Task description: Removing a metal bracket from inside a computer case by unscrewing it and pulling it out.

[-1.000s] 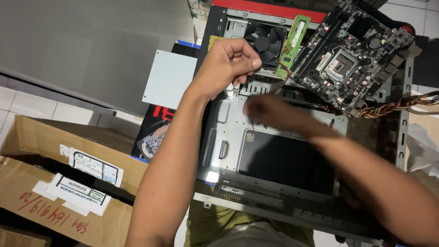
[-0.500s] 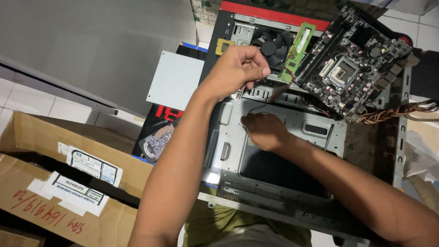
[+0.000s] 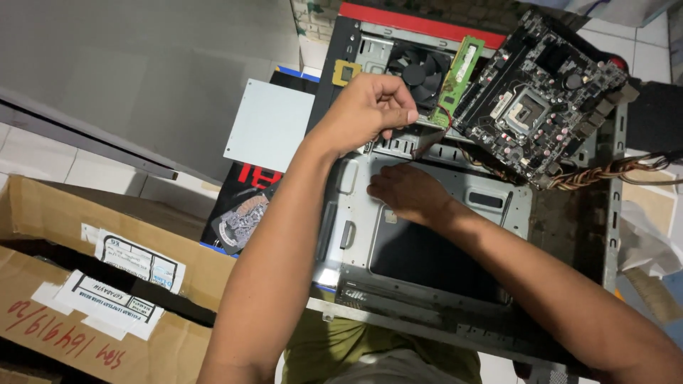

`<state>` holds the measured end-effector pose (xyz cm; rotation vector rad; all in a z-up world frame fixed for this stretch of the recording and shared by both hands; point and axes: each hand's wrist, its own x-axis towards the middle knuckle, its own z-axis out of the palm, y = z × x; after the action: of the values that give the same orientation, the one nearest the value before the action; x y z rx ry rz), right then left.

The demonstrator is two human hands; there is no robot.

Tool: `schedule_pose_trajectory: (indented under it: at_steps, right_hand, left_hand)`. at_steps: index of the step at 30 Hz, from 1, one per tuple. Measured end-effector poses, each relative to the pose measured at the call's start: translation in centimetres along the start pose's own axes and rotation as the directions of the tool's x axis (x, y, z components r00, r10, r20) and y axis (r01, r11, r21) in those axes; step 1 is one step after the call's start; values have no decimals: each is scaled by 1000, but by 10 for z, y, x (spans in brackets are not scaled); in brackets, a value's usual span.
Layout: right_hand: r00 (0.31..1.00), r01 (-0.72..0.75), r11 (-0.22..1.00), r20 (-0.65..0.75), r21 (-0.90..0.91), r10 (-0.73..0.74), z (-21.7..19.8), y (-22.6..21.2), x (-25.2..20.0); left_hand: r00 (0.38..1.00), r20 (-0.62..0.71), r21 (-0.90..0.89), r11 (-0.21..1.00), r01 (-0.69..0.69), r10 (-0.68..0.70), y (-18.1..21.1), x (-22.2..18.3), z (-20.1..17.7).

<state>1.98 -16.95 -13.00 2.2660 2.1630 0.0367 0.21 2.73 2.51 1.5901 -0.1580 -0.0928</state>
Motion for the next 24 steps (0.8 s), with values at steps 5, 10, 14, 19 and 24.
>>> schedule_pose_trajectory:
  at_steps: [5,10,14,19,24]
  right_hand:
    - [972,-234,963,4,137,235,-17,-12,15]
    - [984,-178,983,5,51,178,-1,-18,20]
    - [975,-224,974,16,19,223,-7,-22,23]
    - [988,-151,984,-17,92,153,1,-17,21]
    - [1000,-12,1000,27,-27,12,24,-8,15]
  left_hand:
    - [994,-58,-43,994,-100,98,-26,11,2]
    - [994,-55,-25,995,-97,96,-23,11,4]
    - [992,-40,-48,992,-118,116,-24,11,2]
    - [992,-27,-41,991,-125,124,-12,7,1]
    - [999,3,29,999,34,-35,-5,6,1]
